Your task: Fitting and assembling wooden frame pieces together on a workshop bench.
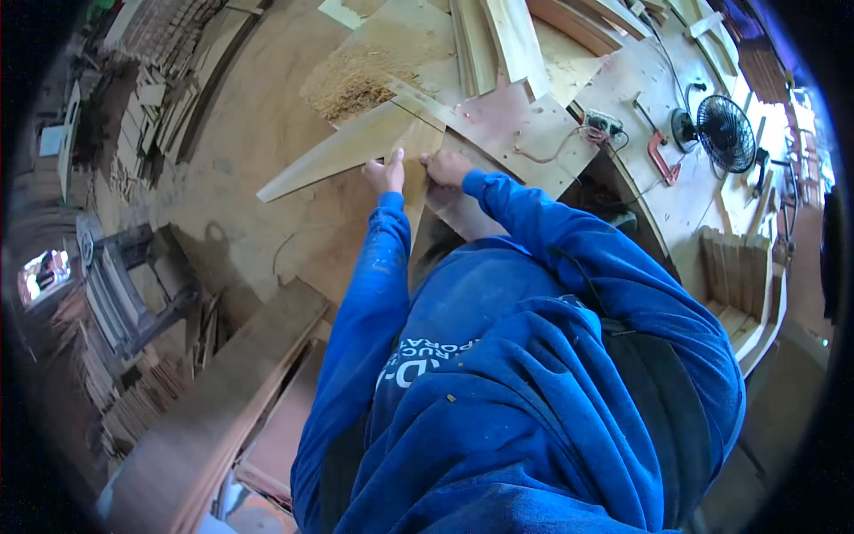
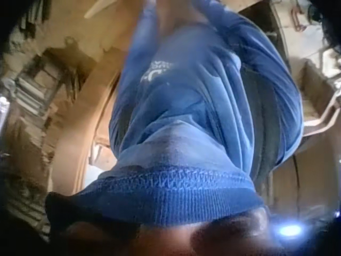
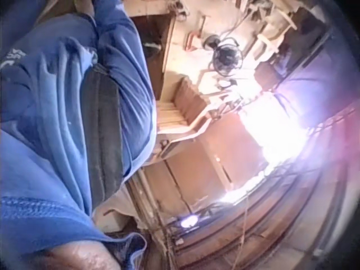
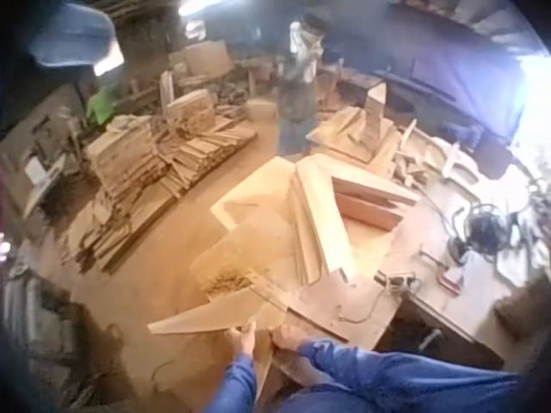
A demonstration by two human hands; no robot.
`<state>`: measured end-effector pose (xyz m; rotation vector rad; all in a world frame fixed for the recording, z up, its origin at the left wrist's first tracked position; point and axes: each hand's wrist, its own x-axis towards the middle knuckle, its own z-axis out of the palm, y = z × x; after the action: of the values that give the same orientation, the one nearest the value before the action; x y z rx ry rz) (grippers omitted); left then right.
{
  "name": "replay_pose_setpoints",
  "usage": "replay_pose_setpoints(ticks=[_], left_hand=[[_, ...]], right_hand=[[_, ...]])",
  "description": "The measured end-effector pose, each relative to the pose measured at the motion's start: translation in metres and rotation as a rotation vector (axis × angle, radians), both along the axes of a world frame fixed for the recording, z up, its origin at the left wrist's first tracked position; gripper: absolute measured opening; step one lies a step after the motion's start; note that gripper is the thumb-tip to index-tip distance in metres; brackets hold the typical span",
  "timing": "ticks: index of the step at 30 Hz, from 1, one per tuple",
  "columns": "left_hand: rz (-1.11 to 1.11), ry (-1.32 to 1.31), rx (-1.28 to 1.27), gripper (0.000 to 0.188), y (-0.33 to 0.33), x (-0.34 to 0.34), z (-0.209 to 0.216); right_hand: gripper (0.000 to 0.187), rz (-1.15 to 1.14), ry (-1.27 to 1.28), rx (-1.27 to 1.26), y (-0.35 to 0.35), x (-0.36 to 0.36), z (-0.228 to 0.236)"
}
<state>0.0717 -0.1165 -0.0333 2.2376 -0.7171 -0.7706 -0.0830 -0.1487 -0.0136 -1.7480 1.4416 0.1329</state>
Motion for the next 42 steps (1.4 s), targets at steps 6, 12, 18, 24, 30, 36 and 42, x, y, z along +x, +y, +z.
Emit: replay_pose_setpoints(ticks=[6, 12, 18, 24, 30, 36, 42], left_hand=[[-0.008, -0.041, -0.022, 0.063, 0.005, 0.015, -0.005], [-0.021, -0.105, -0.025, 0.060, -0.003, 0.008, 0.010], [0.016, -0.099, -0.041, 0.059, -0.004, 0.016, 0.002], [-0.026, -0.063, -0.015, 0.061, -0.011, 0.010, 0.011], [-0.003, -0.095, -0.020, 0.058, -0.006, 0.022, 0.004], [-0.040, -0.104, -0.074, 0.055, -0.013, 0.023, 0.005], [-0.050, -0.068, -0.020, 0.057, -0.016, 0.023, 0.014]], right_hand=[[0.059, -0.059, 0.014, 0.203, -0.005, 0.013, 0.028], [0.060, -0.090, 0.048, 0.255, -0.015, 0.015, 0.032], [0.065, -0.079, 0.077, 0.101, -0.013, 0.025, 0.016], [0.064, -0.111, 0.088, 0.095, -0.015, 0.021, 0.013], [0.056, -0.088, 0.098, 0.260, -0.018, 0.031, 0.039], [0.061, -0.074, 0.090, -0.019, -0.015, 0.030, 0.013], [0.060, -0.101, 0.075, 0.087, -0.019, 0.032, 0.030]])
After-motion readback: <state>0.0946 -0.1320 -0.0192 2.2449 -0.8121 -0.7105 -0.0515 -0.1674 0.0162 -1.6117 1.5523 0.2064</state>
